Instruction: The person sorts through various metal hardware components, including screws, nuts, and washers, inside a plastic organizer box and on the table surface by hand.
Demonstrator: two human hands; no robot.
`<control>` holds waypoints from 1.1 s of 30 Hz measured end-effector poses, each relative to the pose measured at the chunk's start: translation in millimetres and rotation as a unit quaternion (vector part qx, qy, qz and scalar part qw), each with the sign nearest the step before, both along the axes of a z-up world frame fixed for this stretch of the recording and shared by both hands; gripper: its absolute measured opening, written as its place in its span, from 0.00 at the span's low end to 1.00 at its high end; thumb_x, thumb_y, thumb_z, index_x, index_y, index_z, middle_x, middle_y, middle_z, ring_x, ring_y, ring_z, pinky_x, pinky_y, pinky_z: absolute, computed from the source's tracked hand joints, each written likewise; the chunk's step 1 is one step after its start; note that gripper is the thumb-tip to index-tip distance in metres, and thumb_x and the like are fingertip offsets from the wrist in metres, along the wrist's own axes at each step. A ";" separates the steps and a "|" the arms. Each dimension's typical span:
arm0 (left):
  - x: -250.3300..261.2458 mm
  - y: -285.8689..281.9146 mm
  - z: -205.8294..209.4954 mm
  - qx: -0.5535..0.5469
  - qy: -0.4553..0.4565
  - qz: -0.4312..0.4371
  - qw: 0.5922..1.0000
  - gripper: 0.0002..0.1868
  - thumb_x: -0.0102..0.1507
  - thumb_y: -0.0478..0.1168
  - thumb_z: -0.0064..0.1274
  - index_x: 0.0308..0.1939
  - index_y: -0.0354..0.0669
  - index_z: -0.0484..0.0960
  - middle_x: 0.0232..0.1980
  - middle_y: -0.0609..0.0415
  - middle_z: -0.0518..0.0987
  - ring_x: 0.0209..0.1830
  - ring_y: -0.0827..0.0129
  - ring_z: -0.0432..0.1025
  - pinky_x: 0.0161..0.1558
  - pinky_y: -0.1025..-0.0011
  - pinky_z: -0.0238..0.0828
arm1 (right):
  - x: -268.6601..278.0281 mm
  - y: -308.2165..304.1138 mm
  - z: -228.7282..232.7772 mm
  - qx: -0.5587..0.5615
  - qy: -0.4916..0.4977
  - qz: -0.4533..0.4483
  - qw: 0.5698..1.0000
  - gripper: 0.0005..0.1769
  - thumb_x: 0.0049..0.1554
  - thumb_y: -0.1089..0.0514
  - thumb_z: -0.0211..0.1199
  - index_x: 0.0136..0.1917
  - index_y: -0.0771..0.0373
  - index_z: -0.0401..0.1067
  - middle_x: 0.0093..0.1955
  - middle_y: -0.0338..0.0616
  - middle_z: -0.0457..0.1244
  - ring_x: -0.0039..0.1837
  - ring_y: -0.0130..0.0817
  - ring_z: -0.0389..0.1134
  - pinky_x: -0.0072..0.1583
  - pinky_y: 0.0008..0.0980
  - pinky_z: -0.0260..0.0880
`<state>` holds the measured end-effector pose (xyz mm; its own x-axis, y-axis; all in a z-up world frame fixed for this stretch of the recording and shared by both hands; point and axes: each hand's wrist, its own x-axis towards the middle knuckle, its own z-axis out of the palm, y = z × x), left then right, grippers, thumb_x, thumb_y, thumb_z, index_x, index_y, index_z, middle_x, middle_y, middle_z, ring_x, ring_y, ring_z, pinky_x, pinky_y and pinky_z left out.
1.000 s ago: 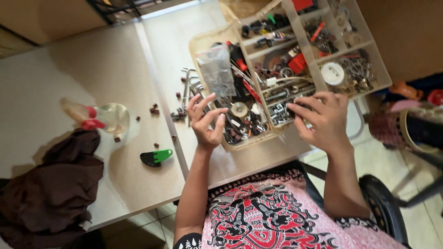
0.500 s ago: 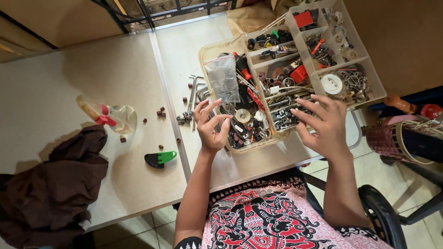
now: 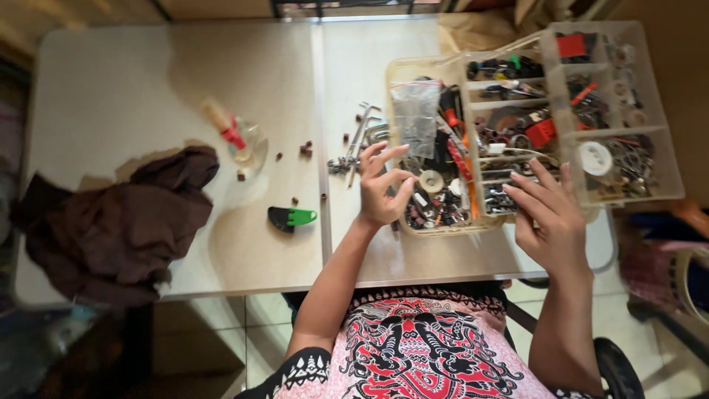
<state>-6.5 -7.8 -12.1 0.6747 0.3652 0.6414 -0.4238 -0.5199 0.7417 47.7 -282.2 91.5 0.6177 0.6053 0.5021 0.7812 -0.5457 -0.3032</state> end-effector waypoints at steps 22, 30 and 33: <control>-1.5 6.1 10.2 0.022 -0.012 0.006 1.000 0.02 0.54 0.33 0.60 0.31 0.42 0.86 0.59 0.51 0.81 0.71 0.47 0.63 0.64 0.56 0.63 | 7.7 -7.4 -10.2 0.002 0.007 0.014 1.000 0.27 0.40 0.76 0.56 0.52 0.64 0.77 0.56 0.47 0.69 0.60 0.46 0.71 0.63 0.41 0.71; -1.1 5.2 12.6 0.032 -0.008 0.008 0.999 0.02 0.53 0.33 0.59 0.30 0.41 0.85 0.58 0.50 0.82 0.69 0.46 0.65 0.63 0.56 0.64 | 12.0 -3.3 -4.4 -0.001 -0.023 0.018 1.000 0.24 0.39 0.76 0.57 0.49 0.65 0.77 0.52 0.46 0.70 0.57 0.46 0.71 0.62 0.44 0.70; 0.4 5.3 13.4 0.027 -0.017 0.004 0.999 0.03 0.54 0.33 0.59 0.31 0.41 0.85 0.58 0.49 0.82 0.69 0.46 0.65 0.64 0.55 0.65 | 14.0 0.8 -0.7 0.021 -0.024 -0.001 0.999 0.24 0.41 0.77 0.56 0.50 0.65 0.78 0.52 0.46 0.70 0.57 0.44 0.72 0.61 0.40 0.71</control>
